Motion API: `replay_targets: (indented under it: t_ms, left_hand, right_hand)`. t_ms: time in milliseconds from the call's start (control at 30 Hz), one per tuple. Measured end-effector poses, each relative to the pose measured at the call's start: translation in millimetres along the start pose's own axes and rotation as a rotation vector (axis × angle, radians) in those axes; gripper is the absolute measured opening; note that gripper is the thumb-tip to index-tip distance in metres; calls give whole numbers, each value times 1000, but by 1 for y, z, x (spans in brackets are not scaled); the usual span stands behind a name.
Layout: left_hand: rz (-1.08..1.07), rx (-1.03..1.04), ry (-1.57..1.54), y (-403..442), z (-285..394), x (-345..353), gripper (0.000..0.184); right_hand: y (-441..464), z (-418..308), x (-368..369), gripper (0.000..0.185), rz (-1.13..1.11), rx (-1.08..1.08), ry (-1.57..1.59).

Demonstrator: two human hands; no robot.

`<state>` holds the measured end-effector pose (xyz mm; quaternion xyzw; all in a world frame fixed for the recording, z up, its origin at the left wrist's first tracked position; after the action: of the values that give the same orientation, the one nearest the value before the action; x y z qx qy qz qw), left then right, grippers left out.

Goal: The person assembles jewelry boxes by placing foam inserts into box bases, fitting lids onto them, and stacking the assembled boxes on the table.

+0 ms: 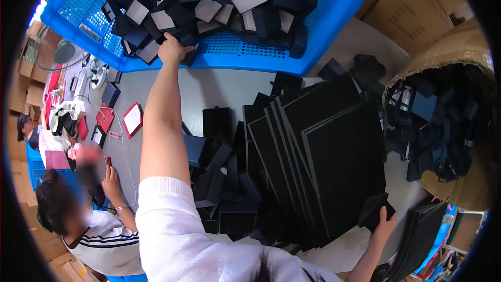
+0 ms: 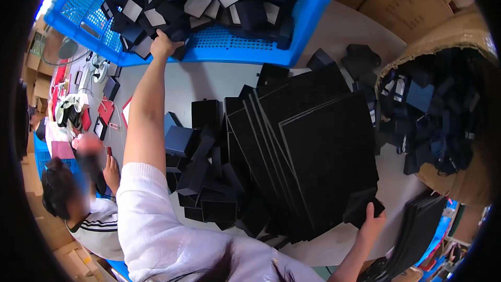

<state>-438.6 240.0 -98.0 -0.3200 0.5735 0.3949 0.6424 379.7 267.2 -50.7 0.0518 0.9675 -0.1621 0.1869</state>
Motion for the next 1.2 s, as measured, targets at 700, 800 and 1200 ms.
replay_targets:
  t_ms: [700, 800, 1200]
  left_hand:
    - [-3, 419, -1362, -427, 92, -138, 45]
    - [-33, 428, -1398, -445, 105, -145, 46]
    - [18, 259, -1538, -467, 98, -146, 27]
  right_hand:
    - [-139, -167, 205, 24, -390, -497, 154]
    - [-150, -172, 186, 18, -353, -562, 78]
    - [-170, -165, 148, 24, -142, -670, 276]
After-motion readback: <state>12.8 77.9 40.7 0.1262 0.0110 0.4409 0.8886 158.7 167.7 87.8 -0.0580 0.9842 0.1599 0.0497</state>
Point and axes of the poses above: each hand's wrist, its own y-axis towards the middle knuckle, its own x-axis out of the palm, z = x × y, the point moved 5 cm from there along y, towards the middle knuckle, and after that the axes turned 7 degrees about x, right-handed, at the moved point
